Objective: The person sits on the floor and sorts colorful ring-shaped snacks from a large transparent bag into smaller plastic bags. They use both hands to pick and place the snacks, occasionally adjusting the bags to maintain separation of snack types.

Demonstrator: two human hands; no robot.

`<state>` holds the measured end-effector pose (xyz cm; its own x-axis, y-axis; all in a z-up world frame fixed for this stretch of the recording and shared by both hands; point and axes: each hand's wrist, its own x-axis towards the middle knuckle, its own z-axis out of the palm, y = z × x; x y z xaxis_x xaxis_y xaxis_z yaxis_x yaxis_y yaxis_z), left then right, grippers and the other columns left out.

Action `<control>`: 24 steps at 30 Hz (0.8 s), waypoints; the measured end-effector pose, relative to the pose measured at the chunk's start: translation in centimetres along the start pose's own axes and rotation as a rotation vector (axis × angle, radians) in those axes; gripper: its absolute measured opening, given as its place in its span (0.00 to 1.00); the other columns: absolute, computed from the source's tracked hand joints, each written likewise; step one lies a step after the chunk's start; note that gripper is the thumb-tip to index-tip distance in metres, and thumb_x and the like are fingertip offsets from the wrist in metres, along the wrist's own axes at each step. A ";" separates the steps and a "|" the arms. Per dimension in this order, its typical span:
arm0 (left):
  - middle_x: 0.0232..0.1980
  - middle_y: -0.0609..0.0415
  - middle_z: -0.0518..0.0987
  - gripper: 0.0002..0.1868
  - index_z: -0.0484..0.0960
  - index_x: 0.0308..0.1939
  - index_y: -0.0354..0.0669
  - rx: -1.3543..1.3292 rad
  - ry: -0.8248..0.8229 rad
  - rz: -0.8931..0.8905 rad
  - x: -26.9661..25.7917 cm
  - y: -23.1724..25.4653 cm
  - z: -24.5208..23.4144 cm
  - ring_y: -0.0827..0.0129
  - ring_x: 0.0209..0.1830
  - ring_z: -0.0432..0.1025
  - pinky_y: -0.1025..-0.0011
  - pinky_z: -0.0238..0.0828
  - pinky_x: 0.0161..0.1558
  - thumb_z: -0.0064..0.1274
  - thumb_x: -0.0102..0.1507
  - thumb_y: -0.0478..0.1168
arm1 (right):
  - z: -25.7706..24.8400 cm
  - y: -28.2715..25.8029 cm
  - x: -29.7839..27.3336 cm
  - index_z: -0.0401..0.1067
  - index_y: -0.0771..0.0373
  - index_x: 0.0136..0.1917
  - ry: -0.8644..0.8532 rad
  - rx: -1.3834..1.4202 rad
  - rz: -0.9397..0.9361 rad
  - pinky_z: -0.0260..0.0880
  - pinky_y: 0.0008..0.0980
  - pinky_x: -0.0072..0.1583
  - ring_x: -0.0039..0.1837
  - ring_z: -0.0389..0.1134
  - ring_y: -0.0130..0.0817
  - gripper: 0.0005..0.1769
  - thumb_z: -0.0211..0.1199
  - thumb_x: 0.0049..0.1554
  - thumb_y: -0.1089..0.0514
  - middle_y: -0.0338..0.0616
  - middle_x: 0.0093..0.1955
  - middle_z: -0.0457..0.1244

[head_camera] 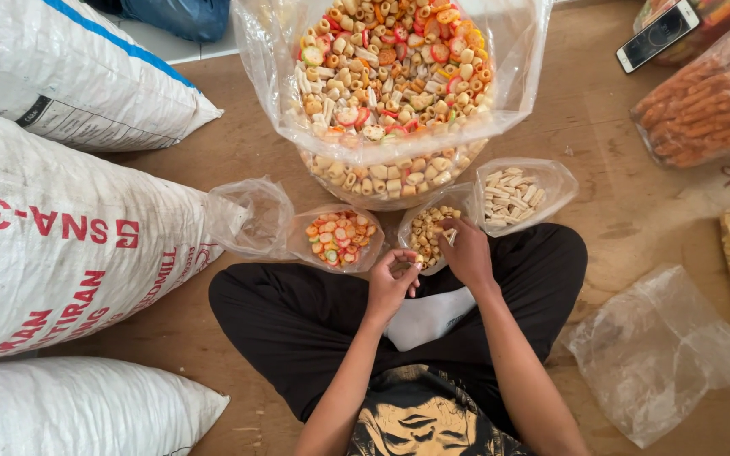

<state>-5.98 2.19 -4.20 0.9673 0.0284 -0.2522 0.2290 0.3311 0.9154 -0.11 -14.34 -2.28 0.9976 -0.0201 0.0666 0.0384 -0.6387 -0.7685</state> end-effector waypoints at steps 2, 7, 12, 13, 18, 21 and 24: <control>0.42 0.42 0.77 0.12 0.79 0.48 0.27 0.008 0.001 -0.005 -0.1 0.2 0.1 0.71 0.21 0.74 0.78 0.73 0.17 0.58 0.61 0.27 | 0.5 1.2 0.7 0.78 0.66 0.54 -0.001 0.027 -0.001 0.71 0.40 0.43 0.39 0.70 0.44 0.13 0.66 0.53 0.67 0.52 0.43 0.67; 0.43 0.42 0.77 0.12 0.80 0.49 0.27 0.035 -0.004 -0.016 0.4 -1.6 -0.4 0.72 0.21 0.74 0.78 0.73 0.18 0.58 0.61 0.27 | 0.5 2.3 -0.7 0.78 0.65 0.56 0.016 0.091 0.042 0.72 0.41 0.43 0.40 0.71 0.43 0.16 0.66 0.53 0.66 0.53 0.48 0.68; 0.43 0.43 0.79 0.12 0.81 0.49 0.30 0.130 -0.005 -0.023 1.2 -1.6 0.7 0.73 0.16 0.72 0.78 0.73 0.16 0.59 0.61 0.30 | -0.3 2.8 -3.5 0.77 0.65 0.59 0.014 0.266 0.213 0.74 0.39 0.46 0.43 0.72 0.42 0.16 0.65 0.57 0.65 0.52 0.50 0.70; 0.43 0.43 0.79 0.12 0.81 0.49 0.30 0.128 -0.002 -0.020 1.2 -0.5 1.2 0.73 0.16 0.72 0.78 0.73 0.16 0.59 0.61 0.30 | -0.4 2.8 -3.6 0.77 0.65 0.59 0.011 0.265 0.208 0.74 0.39 0.46 0.43 0.72 0.42 0.16 0.65 0.57 0.65 0.52 0.50 0.70; 0.45 0.47 0.80 0.11 0.84 0.49 0.39 0.573 -0.029 0.150 3.4 0.7 2.8 0.64 0.31 0.80 0.73 0.79 0.28 0.58 0.62 0.34 | -1.5 2.1 -3.5 0.77 0.63 0.61 0.068 0.410 0.197 0.71 0.31 0.43 0.42 0.70 0.32 0.16 0.64 0.59 0.67 0.49 0.48 0.71; 0.45 0.41 0.79 0.13 0.82 0.51 0.35 0.719 -0.028 0.260 4.0 1.2 3.6 0.50 0.37 0.80 0.66 0.81 0.32 0.58 0.63 0.34 | -2.0 2.2 -3.1 0.77 0.65 0.62 0.096 0.435 0.164 0.70 0.29 0.41 0.39 0.66 0.30 0.16 0.64 0.60 0.67 0.49 0.44 0.70; 0.52 0.42 0.77 0.16 0.78 0.57 0.34 0.752 -0.034 0.237 3.0 2.9 3.8 0.58 0.39 0.81 0.66 0.83 0.37 0.52 0.68 0.39 | -2.7 1.2 -3.1 0.77 0.65 0.61 0.120 0.420 0.139 0.70 0.29 0.42 0.40 0.65 0.29 0.16 0.65 0.60 0.67 0.49 0.45 0.71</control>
<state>-2.00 -0.33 -1.08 0.9996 -0.0147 -0.0253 0.0171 -0.4076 0.9130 -3.29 -17.06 -1.68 0.9820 -0.1889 -0.0013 -0.0507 -0.2571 -0.9651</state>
